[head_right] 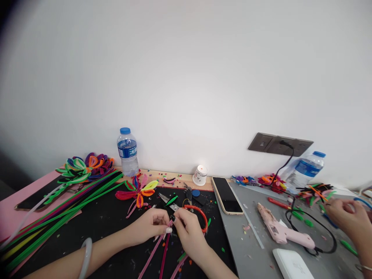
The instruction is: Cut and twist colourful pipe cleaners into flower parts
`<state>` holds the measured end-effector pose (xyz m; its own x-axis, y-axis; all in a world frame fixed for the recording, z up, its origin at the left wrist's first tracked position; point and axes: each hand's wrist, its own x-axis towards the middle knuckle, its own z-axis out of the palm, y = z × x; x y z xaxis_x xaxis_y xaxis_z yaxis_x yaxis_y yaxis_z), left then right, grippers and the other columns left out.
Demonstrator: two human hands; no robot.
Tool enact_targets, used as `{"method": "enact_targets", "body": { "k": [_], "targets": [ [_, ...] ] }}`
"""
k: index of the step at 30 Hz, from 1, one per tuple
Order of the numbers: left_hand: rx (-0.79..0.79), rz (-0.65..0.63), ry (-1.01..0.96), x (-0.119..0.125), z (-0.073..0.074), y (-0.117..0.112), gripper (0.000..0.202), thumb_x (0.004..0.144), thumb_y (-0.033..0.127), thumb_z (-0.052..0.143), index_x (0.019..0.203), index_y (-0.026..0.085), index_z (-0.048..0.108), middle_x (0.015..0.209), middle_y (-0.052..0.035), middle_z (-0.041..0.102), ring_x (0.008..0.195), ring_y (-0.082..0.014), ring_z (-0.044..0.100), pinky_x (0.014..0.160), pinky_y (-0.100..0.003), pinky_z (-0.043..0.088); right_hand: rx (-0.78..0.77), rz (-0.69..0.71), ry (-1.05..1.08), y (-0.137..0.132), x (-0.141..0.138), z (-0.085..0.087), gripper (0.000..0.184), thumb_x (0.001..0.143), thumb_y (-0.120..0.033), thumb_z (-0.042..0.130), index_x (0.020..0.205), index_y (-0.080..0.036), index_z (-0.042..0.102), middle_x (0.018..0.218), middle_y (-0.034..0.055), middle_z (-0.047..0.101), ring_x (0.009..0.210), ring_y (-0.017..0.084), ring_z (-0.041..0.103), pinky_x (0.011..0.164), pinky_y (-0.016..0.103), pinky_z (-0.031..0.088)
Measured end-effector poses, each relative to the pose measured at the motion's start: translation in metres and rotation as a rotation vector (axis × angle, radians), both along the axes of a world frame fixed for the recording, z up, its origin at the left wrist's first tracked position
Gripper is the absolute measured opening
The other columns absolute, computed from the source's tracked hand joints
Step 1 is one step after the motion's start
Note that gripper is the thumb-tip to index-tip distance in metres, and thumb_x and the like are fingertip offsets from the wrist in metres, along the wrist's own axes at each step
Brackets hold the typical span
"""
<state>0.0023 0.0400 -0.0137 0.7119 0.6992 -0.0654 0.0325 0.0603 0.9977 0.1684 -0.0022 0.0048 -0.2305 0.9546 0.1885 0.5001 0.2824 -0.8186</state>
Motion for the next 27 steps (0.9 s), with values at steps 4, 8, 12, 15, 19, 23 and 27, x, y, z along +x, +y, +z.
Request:
{"method": "enact_targets", "body": {
  "k": [4,8,12,15,19,23,27],
  "targets": [
    [0.019,-0.031,-0.014,-0.0022,0.0027,-0.0002,0.018,0.070,0.028,0.063,0.067,0.013,0.054,0.055,0.0044,0.051,0.046,-0.0063,0.041,0.044,-0.018,0.031,-0.185,0.059,0.195,0.0037,0.0014,-0.0047,0.027,0.087,-0.030,0.042,0.062,-0.018,0.040,0.056,-0.0055,0.034,0.052,0.009,0.029,0.048,0.021,0.024],
    [0.008,-0.065,-0.010,-0.0033,0.0025,0.0017,0.020,0.073,0.032,0.061,0.070,0.014,0.054,0.055,0.0047,0.051,0.044,-0.0059,0.039,0.043,-0.018,0.030,-0.190,-0.009,0.306,0.0055,0.0030,-0.0091,0.028,0.085,-0.033,0.044,0.063,-0.018,0.040,0.054,-0.0063,0.033,0.050,0.008,0.029,0.046,0.021,0.023],
    [-0.030,-0.074,-0.001,-0.0027,0.0026,0.0033,0.022,0.077,0.036,0.057,0.074,0.015,0.051,0.055,0.0039,0.054,0.041,-0.0057,0.041,0.040,-0.017,0.029,-0.091,-0.178,0.362,0.0062,0.0058,-0.0064,0.026,0.085,-0.034,0.046,0.065,-0.017,0.044,0.054,-0.0065,0.033,0.049,0.008,0.030,0.046,0.020,0.024],
    [-0.057,-0.054,-0.005,-0.0021,0.0027,0.0042,0.023,0.078,0.038,0.055,0.075,0.015,0.049,0.054,0.0035,0.055,0.038,-0.0054,0.040,0.037,-0.016,0.028,-0.059,-0.220,0.380,0.0059,0.0066,-0.0030,0.023,0.085,-0.035,0.046,0.071,-0.017,0.048,0.056,-0.0060,0.037,0.048,0.008,0.032,0.045,0.020,0.026],
    [-0.052,-0.048,-0.012,-0.0019,0.0013,0.0052,0.024,0.078,0.038,0.055,0.075,0.016,0.048,0.055,0.0034,0.055,0.037,-0.0051,0.041,0.036,-0.016,0.030,-0.086,-0.130,0.396,0.0043,0.0038,-0.0009,0.020,0.086,-0.034,0.043,0.089,-0.017,0.052,0.070,-0.0009,0.052,0.048,0.008,0.040,0.042,0.020,0.029],
    [-0.049,-0.058,-0.002,-0.0023,0.0011,0.0050,0.024,0.078,0.039,0.055,0.076,0.016,0.049,0.054,0.0040,0.054,0.035,-0.0046,0.041,0.034,-0.016,0.029,-0.099,-0.094,0.427,0.0037,0.0004,-0.0028,0.021,0.085,-0.033,0.046,0.100,-0.019,0.050,0.074,-0.0003,0.053,0.051,0.009,0.044,0.042,0.019,0.032],
    [-0.058,-0.062,0.011,-0.0029,0.0031,0.0040,0.026,0.077,0.041,0.055,0.076,0.016,0.050,0.055,0.0039,0.054,0.033,-0.0044,0.041,0.032,-0.016,0.025,-0.091,-0.117,0.379,0.0032,-0.0001,-0.0068,0.015,0.083,-0.031,0.048,0.088,-0.017,0.054,0.066,-0.0013,0.052,0.051,0.010,0.044,0.046,0.020,0.035]
  ]
}}
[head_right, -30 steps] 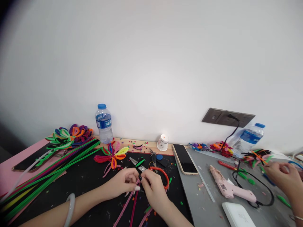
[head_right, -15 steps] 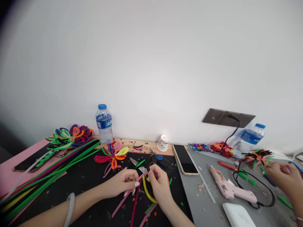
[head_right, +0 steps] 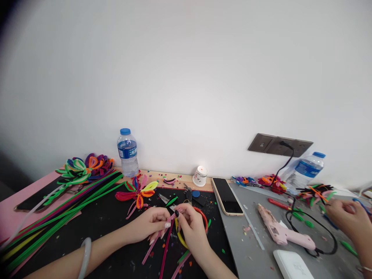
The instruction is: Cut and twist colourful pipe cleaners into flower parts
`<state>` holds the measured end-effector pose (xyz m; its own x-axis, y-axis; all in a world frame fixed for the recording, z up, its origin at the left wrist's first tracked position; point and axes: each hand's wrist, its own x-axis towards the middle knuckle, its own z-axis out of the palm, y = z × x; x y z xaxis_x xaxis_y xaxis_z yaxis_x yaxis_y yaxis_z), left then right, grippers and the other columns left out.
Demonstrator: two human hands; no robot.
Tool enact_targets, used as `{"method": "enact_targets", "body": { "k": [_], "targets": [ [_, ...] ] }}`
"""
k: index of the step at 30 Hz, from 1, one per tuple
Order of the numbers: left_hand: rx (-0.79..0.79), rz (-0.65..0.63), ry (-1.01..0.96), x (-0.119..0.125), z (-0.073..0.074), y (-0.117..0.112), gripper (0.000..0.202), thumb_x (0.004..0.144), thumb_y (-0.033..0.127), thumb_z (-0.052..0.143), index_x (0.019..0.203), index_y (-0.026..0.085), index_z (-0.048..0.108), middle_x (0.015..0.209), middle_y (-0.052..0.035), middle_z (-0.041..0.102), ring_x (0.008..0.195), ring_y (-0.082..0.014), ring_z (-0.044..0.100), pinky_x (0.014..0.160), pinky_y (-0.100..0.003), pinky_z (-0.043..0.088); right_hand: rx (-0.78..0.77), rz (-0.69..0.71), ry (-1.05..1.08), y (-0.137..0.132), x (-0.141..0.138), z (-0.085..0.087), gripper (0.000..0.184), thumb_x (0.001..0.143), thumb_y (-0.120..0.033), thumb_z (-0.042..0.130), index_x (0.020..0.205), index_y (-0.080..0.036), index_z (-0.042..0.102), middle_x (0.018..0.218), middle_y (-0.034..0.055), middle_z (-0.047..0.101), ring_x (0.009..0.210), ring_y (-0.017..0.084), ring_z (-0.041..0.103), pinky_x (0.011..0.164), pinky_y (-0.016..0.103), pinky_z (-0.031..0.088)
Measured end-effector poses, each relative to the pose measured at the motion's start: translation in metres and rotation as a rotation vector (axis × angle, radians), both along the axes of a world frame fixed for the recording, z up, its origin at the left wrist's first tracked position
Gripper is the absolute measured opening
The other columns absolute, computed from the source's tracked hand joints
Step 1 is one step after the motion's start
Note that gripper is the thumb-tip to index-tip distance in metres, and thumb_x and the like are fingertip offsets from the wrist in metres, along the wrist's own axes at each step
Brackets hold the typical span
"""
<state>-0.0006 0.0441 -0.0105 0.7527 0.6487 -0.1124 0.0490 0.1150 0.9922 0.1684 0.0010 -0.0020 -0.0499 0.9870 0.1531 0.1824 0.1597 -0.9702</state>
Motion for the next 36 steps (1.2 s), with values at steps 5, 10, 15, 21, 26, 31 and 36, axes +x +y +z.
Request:
{"method": "enact_targets", "body": {
  "k": [5,10,15,21,26,31,36],
  "targets": [
    [-0.022,0.045,-0.019,0.000,-0.001,0.002,0.031,0.076,0.046,0.055,0.076,0.015,0.050,0.051,0.0057,0.050,0.035,-0.0047,0.039,0.036,-0.017,0.026,0.053,-0.027,-0.107,-0.001,0.001,-0.001,0.015,0.082,-0.026,0.049,0.072,-0.016,0.055,0.064,0.0006,0.055,0.053,0.012,0.049,0.050,0.022,0.039],
    [-0.105,0.169,-0.138,0.000,-0.002,0.006,0.033,0.078,0.046,0.053,0.069,0.014,0.049,0.052,0.0072,0.042,0.040,-0.0041,0.035,0.040,-0.017,0.025,0.223,0.003,-0.239,-0.004,0.001,0.004,0.009,0.078,-0.015,0.051,0.073,-0.017,0.058,0.076,0.0038,0.061,0.067,0.015,0.054,0.058,0.023,0.040],
    [-0.240,0.245,-0.253,-0.001,-0.003,0.009,0.028,0.077,0.040,0.056,0.071,0.015,0.048,0.051,0.0089,0.034,0.040,-0.0032,0.027,0.041,-0.018,0.019,0.288,0.068,-0.332,-0.011,-0.003,0.010,0.013,0.078,-0.012,0.049,0.080,-0.018,0.061,0.078,0.0043,0.060,0.055,0.011,0.048,0.048,0.021,0.035],
    [-0.265,0.281,-0.275,-0.002,-0.001,0.009,0.023,0.072,0.033,0.063,0.078,0.017,0.048,0.050,0.0114,0.030,0.039,-0.0023,0.017,0.040,-0.019,0.012,0.210,0.120,-0.379,-0.010,-0.007,0.009,0.020,0.075,-0.010,0.049,0.084,-0.018,0.066,0.074,0.0034,0.061,0.053,0.011,0.047,0.048,0.021,0.034],
    [-0.269,0.277,-0.270,-0.002,0.004,0.008,0.026,0.069,0.030,0.067,0.081,0.018,0.047,0.051,0.0121,0.028,0.039,-0.0019,0.016,0.040,-0.020,0.012,0.089,0.094,-0.357,-0.005,-0.007,0.003,0.018,0.072,-0.009,0.053,0.076,-0.017,0.068,0.066,0.0013,0.061,0.053,0.011,0.046,0.049,0.021,0.033],
    [-0.266,0.278,-0.242,-0.002,0.003,0.008,0.028,0.067,0.027,0.068,0.083,0.017,0.047,0.051,0.0120,0.029,0.039,-0.0016,0.018,0.040,-0.020,0.011,-0.016,0.111,-0.334,-0.004,-0.009,-0.001,0.013,0.069,-0.009,0.056,0.068,-0.015,0.067,0.061,0.0003,0.060,0.050,0.010,0.045,0.048,0.020,0.032],
    [-0.252,0.257,-0.245,-0.003,0.003,0.008,0.027,0.068,0.024,0.067,0.084,0.017,0.047,0.052,0.0118,0.031,0.039,-0.0017,0.018,0.041,-0.020,0.011,-0.052,0.123,-0.394,-0.006,-0.011,0.002,0.013,0.069,-0.008,0.054,0.066,-0.016,0.065,0.057,-0.0021,0.056,0.048,0.009,0.041,0.046,0.020,0.029]
  ]
}}
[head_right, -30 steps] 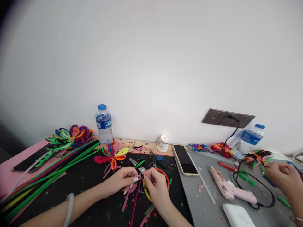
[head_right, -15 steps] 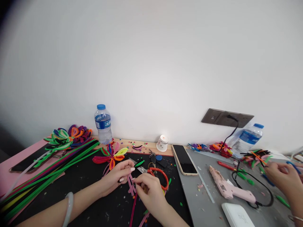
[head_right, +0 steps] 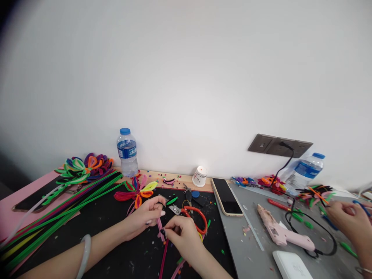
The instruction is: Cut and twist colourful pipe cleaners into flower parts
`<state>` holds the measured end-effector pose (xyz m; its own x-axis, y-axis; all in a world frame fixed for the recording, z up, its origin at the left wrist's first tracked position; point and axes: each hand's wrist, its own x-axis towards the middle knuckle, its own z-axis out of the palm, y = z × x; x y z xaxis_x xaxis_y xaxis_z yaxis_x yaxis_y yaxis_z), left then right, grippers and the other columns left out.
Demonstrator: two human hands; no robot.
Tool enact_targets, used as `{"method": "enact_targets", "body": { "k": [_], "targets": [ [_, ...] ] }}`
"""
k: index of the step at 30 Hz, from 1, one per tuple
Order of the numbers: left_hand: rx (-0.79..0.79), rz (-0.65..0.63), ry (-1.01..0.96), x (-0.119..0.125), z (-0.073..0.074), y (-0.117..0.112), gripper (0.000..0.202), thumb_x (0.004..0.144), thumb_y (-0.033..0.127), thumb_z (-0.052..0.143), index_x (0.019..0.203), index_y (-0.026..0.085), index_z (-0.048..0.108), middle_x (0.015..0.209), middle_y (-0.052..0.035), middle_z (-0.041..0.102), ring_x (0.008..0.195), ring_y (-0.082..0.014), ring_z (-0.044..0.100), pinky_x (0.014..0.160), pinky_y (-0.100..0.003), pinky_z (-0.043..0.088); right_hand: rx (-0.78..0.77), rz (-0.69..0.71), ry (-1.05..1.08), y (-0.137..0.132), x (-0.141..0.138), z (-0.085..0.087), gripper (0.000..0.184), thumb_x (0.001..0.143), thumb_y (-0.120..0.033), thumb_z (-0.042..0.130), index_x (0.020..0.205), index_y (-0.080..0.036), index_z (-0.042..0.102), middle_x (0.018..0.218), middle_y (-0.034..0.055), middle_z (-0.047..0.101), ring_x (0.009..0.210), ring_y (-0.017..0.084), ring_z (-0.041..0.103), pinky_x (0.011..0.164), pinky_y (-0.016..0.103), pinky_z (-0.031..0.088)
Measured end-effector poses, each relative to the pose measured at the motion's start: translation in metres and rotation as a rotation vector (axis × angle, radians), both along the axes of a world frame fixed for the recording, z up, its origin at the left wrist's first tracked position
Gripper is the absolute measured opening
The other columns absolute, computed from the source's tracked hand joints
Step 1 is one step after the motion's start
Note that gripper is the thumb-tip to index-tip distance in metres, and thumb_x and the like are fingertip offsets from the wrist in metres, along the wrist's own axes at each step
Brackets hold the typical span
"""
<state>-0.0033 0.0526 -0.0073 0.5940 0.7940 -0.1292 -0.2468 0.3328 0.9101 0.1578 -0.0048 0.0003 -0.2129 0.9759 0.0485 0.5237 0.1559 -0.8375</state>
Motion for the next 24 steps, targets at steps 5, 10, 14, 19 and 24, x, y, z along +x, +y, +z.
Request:
{"method": "enact_targets", "body": {
  "k": [5,10,14,19,24],
  "targets": [
    [0.014,-0.013,-0.013,-0.001,0.001,-0.001,0.025,0.069,0.025,0.066,0.083,0.017,0.047,0.052,0.0119,0.031,0.039,-0.0017,0.019,0.041,-0.020,0.013,0.131,0.070,-0.158,-0.005,-0.002,0.005,0.012,0.072,-0.011,0.055,0.067,-0.019,0.063,0.062,-0.0018,0.057,0.056,0.011,0.047,0.051,0.020,0.032],
    [-0.002,-0.014,-0.031,0.000,-0.001,-0.002,0.025,0.068,0.027,0.068,0.083,0.016,0.051,0.054,0.0110,0.032,0.039,-0.0008,0.020,0.040,-0.019,0.013,0.149,0.098,-0.203,-0.005,-0.004,0.000,0.019,0.074,-0.010,0.050,0.059,-0.018,0.059,0.061,-0.0015,0.057,0.059,0.013,0.051,0.056,0.021,0.034],
    [-0.052,0.014,-0.103,0.000,0.000,-0.001,0.024,0.073,0.033,0.064,0.088,0.015,0.057,0.063,0.0054,0.045,0.044,-0.0019,0.032,0.044,-0.018,0.023,0.060,0.034,-0.110,-0.003,-0.003,0.001,0.020,0.075,-0.011,0.048,0.057,-0.017,0.056,0.057,-0.0021,0.053,0.054,0.012,0.046,0.052,0.020,0.032],
    [-0.117,-0.054,-0.166,-0.002,0.001,-0.004,0.031,0.074,0.033,0.065,0.098,0.013,0.062,0.074,-0.0021,0.055,0.054,-0.0050,0.044,0.052,-0.019,0.034,-0.044,0.003,0.142,-0.002,-0.001,0.008,0.024,0.080,-0.021,0.048,0.057,-0.015,0.053,0.053,-0.0044,0.040,0.052,0.010,0.035,0.049,0.020,0.027],
    [-0.160,-0.166,-0.228,-0.003,-0.001,-0.008,0.032,0.073,0.026,0.066,0.103,0.015,0.061,0.088,-0.0072,0.059,0.064,-0.0106,0.052,0.058,-0.026,0.042,-0.135,0.075,0.240,-0.004,-0.002,0.012,0.027,0.083,-0.028,0.047,0.064,-0.014,0.057,0.053,-0.0049,0.038,0.051,0.009,0.031,0.048,0.020,0.025]
  ]
}}
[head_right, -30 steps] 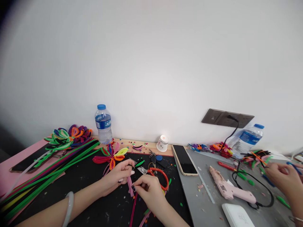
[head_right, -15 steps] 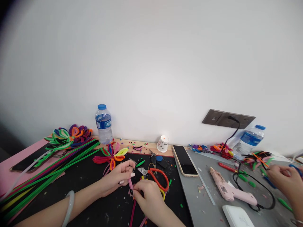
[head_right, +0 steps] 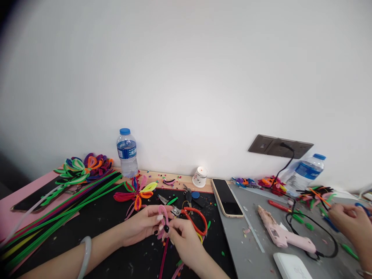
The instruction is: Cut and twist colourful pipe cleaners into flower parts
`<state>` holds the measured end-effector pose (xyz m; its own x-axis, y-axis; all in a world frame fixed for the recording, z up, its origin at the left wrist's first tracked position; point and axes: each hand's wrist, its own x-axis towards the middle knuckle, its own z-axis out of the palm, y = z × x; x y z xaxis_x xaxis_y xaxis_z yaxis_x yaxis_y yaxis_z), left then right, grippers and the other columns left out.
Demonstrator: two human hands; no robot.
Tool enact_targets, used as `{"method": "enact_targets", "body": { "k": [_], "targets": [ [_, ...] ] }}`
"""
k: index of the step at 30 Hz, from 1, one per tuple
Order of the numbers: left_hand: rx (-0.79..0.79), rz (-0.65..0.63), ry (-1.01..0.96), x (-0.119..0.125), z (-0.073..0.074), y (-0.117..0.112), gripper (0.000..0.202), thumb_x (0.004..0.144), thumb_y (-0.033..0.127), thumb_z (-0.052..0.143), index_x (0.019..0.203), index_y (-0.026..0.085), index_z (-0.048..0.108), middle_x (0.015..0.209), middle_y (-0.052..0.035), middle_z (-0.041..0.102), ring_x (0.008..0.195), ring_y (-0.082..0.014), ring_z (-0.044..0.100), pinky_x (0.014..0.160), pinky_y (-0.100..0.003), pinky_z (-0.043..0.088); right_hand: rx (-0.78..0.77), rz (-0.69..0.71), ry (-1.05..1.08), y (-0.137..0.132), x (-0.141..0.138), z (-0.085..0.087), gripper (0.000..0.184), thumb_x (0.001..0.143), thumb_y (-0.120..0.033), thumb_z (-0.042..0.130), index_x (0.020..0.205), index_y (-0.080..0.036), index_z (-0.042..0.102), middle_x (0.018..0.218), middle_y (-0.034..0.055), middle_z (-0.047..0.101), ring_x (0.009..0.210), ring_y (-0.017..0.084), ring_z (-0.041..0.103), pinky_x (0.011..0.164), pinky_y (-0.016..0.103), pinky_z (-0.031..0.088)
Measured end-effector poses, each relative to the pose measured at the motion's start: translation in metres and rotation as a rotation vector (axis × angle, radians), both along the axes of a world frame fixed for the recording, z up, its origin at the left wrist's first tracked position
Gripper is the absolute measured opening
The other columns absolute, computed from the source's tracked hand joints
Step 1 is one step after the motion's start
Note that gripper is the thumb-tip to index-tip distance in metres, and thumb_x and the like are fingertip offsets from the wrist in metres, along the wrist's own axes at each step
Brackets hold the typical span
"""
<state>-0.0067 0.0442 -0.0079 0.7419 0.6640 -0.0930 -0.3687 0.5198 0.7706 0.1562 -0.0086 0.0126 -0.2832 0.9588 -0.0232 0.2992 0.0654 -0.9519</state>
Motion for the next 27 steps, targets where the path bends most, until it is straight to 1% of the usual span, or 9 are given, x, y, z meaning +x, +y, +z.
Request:
{"method": "enact_targets", "body": {
  "k": [3,5,9,11,13,16,18,23,27],
  "targets": [
    [0.004,-0.022,-0.010,0.000,0.000,-0.001,0.027,0.072,0.025,0.067,0.097,0.012,0.064,0.081,-0.0057,0.058,0.061,-0.0094,0.051,0.056,-0.025,0.042,0.006,0.071,-0.014,-0.001,0.000,0.000,0.029,0.086,-0.029,0.043,0.066,-0.014,0.058,0.057,-0.0028,0.044,0.054,0.010,0.037,0.051,0.020,0.028],
    [-0.002,-0.007,0.004,0.001,-0.001,0.000,0.025,0.071,0.026,0.069,0.091,0.011,0.065,0.073,-0.0036,0.056,0.058,-0.0089,0.050,0.055,-0.024,0.042,0.059,0.076,-0.085,-0.001,0.000,-0.002,0.028,0.086,-0.026,0.041,0.064,-0.015,0.055,0.059,-0.0022,0.046,0.056,0.010,0.040,0.052,0.020,0.030],
    [-0.042,0.109,0.049,0.002,-0.002,0.004,0.024,0.070,0.027,0.070,0.087,0.010,0.066,0.067,-0.0008,0.055,0.053,-0.0052,0.045,0.053,-0.020,0.039,0.283,-0.074,-0.372,0.002,0.005,-0.003,0.024,0.084,-0.018,0.040,0.060,-0.017,0.046,0.058,-0.0030,0.044,0.056,0.011,0.041,0.053,0.020,0.029],
    [-0.044,0.168,0.067,0.002,-0.003,0.006,0.024,0.070,0.027,0.070,0.086,0.010,0.067,0.066,0.0000,0.055,0.051,-0.0037,0.043,0.052,-0.017,0.036,0.348,-0.126,-0.524,0.003,0.008,-0.003,0.021,0.081,-0.017,0.041,0.061,-0.018,0.044,0.058,-0.0030,0.045,0.055,0.011,0.042,0.052,0.021,0.028],
    [-0.031,0.201,0.084,0.002,-0.004,0.006,0.025,0.070,0.028,0.069,0.086,0.010,0.067,0.064,0.0004,0.054,0.052,-0.0041,0.042,0.051,-0.017,0.035,0.361,-0.133,-0.647,0.002,0.008,-0.001,0.017,0.078,-0.018,0.045,0.061,-0.019,0.046,0.057,-0.0033,0.047,0.053,0.011,0.043,0.051,0.021,0.027],
    [-0.006,0.189,0.099,0.002,-0.003,0.006,0.026,0.070,0.030,0.069,0.086,0.010,0.067,0.062,0.0006,0.054,0.054,-0.0059,0.044,0.052,-0.018,0.036,0.336,-0.120,-0.770,-0.004,0.003,-0.001,0.006,0.071,-0.021,0.053,0.065,-0.020,0.051,0.058,-0.0033,0.053,0.053,0.012,0.048,0.050,0.022,0.026],
    [0.009,0.176,0.104,0.002,-0.002,0.005,0.026,0.070,0.031,0.068,0.086,0.010,0.066,0.061,0.0005,0.053,0.054,-0.0068,0.045,0.051,-0.019,0.037,0.312,-0.143,-0.819,-0.008,-0.001,-0.003,0.005,0.066,-0.022,0.056,0.068,-0.020,0.053,0.061,-0.0020,0.057,0.055,0.014,0.051,0.050,0.022,0.026],
    [0.006,0.180,0.123,0.003,-0.002,0.005,0.028,0.072,0.034,0.066,0.088,0.011,0.063,0.063,-0.0001,0.053,0.057,-0.0081,0.048,0.051,-0.019,0.036,0.258,-0.191,-0.773,-0.012,-0.006,-0.010,0.013,0.061,-0.012,0.050,0.070,-0.021,0.053,0.058,-0.0024,0.056,0.051,0.013,0.050,0.048,0.021,0.026],
    [-0.008,0.215,0.086,0.006,-0.005,0.005,0.025,0.075,0.035,0.063,0.086,0.013,0.057,0.064,0.0031,0.047,0.055,-0.0059,0.045,0.052,-0.018,0.035,0.206,-0.225,-0.544,-0.006,-0.002,-0.012,0.013,0.067,-0.010,0.045,0.073,-0.020,0.049,0.056,-0.0034,0.055,0.048,0.012,0.048,0.047,0.020,0.028]
  ]
}}
